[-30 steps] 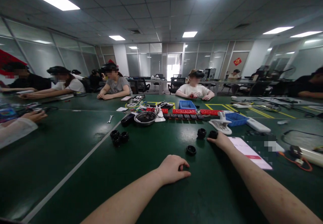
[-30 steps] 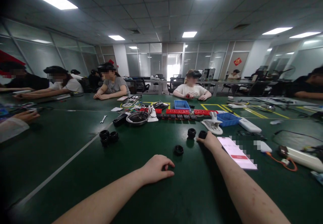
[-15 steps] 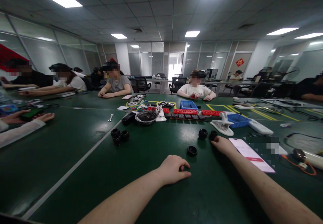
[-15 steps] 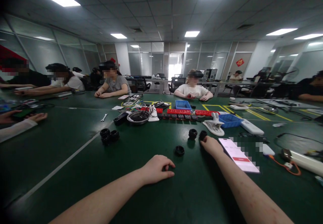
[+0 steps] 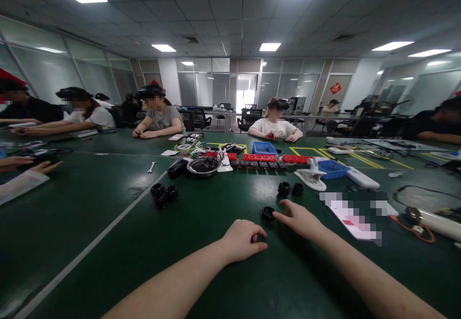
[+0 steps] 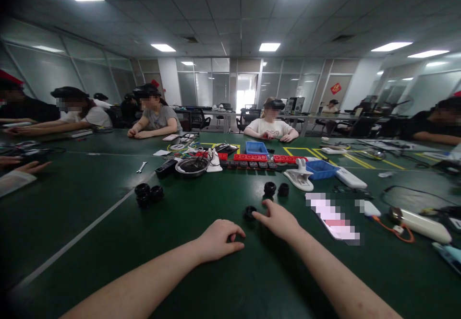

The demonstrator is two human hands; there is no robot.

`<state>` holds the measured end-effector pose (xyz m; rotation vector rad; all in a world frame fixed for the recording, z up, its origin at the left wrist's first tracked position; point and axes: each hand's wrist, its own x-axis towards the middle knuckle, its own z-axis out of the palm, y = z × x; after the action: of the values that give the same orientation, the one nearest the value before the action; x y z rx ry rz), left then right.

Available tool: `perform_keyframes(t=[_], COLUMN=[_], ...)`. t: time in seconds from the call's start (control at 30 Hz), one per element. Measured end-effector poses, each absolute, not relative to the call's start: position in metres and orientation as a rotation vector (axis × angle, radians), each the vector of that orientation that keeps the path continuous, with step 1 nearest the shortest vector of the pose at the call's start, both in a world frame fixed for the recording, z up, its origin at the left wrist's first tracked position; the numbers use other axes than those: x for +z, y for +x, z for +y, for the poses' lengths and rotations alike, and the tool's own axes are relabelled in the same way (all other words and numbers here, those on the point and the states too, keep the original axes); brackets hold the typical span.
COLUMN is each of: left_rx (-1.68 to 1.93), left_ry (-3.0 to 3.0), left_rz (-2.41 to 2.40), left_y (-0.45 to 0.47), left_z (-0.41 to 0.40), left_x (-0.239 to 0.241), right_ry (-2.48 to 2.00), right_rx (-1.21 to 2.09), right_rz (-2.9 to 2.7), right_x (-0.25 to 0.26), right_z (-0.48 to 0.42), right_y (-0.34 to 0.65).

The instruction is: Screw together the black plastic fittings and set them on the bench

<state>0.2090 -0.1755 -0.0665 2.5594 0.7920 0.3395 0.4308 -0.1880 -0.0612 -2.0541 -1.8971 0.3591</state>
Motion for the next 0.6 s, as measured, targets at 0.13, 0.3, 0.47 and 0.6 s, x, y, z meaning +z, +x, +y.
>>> perform_keyframes(t=[0.13, 0.3, 0.47, 0.6], left_rx=[0.345, 0.32, 0.348, 0.352], left_ry=[2.555, 2.545, 2.54, 2.533], left_rz=[0.801, 0.79, 0.746, 0.75], left_y=[0.206, 0.205, 0.205, 0.205], left_z=[-0.176, -0.176, -0.175, -0.174], left_x=[-0.066, -0.064, -0.064, -0.066], right_ry=[-2.157, -2.185, -2.337, -2.503], right_rx=[0.162, 0.146, 0.14, 0.102], right_rz=[-2.022, -2.042, -1.971, -1.739], right_x=[-0.063, -0.063, -0.064, -0.058], right_z=[-0.177, -0.175, -0.198, -0.204], right_y=[0.399, 0.399, 0.452, 0.5])
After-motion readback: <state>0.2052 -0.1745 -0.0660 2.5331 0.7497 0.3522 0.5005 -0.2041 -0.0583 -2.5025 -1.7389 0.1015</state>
